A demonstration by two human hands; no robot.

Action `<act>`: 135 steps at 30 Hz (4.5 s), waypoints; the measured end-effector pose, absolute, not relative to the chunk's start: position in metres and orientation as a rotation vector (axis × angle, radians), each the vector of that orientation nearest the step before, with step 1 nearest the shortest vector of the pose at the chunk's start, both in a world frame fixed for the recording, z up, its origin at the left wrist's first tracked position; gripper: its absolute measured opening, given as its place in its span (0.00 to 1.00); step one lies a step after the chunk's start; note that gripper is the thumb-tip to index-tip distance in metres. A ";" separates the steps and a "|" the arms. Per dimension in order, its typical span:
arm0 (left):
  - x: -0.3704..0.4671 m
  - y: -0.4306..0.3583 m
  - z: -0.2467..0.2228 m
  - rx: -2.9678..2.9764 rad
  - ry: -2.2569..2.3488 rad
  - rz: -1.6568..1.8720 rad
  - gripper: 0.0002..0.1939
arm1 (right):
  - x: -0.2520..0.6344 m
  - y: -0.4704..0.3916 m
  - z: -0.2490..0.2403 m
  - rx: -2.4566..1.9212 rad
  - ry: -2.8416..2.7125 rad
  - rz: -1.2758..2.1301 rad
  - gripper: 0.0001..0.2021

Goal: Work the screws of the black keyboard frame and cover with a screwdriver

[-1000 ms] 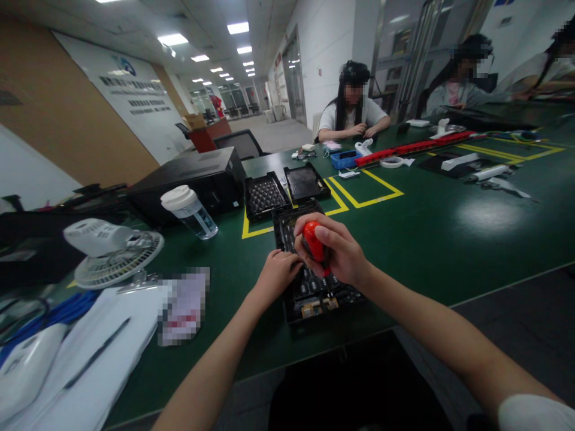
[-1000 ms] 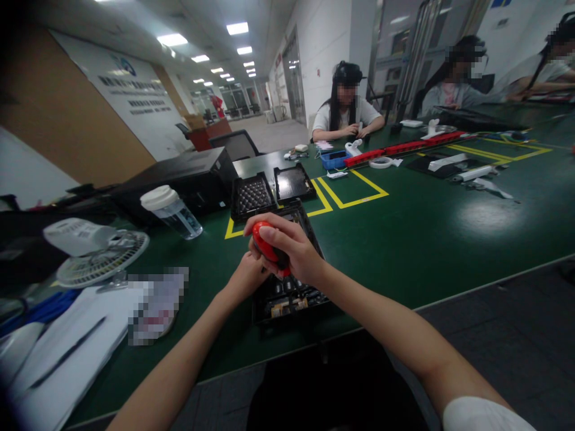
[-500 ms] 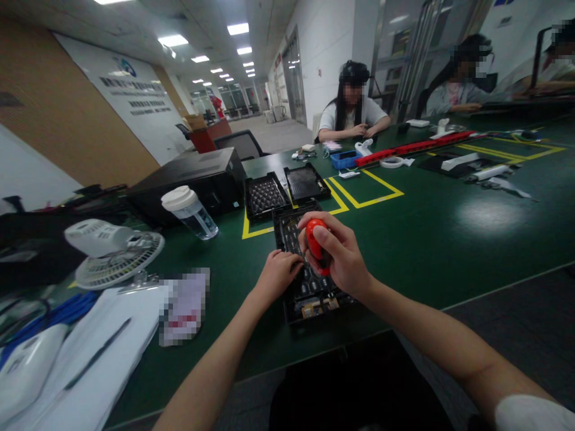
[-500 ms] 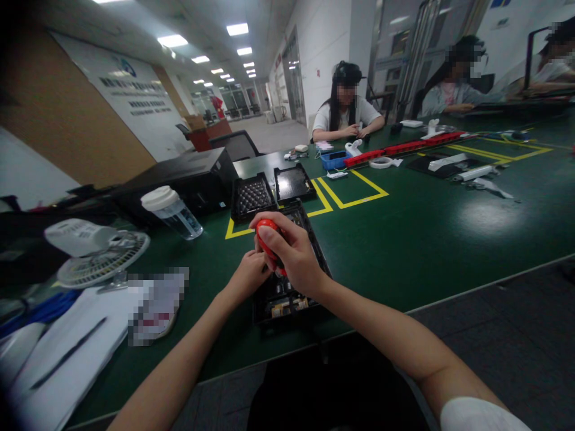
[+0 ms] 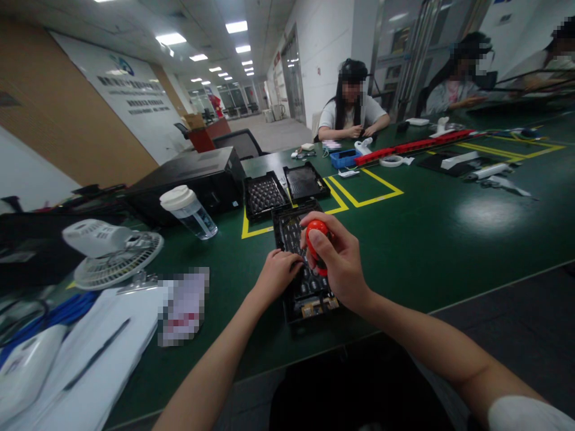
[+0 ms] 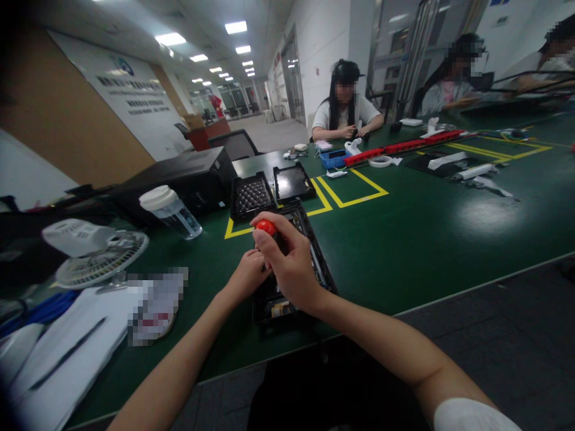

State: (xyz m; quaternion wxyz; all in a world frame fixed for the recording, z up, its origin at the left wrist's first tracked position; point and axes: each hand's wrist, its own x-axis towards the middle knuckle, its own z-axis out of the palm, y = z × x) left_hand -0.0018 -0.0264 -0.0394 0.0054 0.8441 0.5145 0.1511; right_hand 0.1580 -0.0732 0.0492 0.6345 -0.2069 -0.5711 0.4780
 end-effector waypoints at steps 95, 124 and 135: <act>-0.005 -0.024 -0.041 2.682 1.588 0.457 0.10 | 0.166 0.032 0.046 0.535 -1.395 2.288 0.08; -0.002 -0.024 -0.041 2.632 1.598 0.448 0.08 | 0.185 0.008 0.042 0.317 -1.421 2.024 0.13; -0.001 -0.023 -0.039 2.636 1.616 0.433 0.07 | 0.185 -0.004 0.044 0.308 -1.490 1.930 0.12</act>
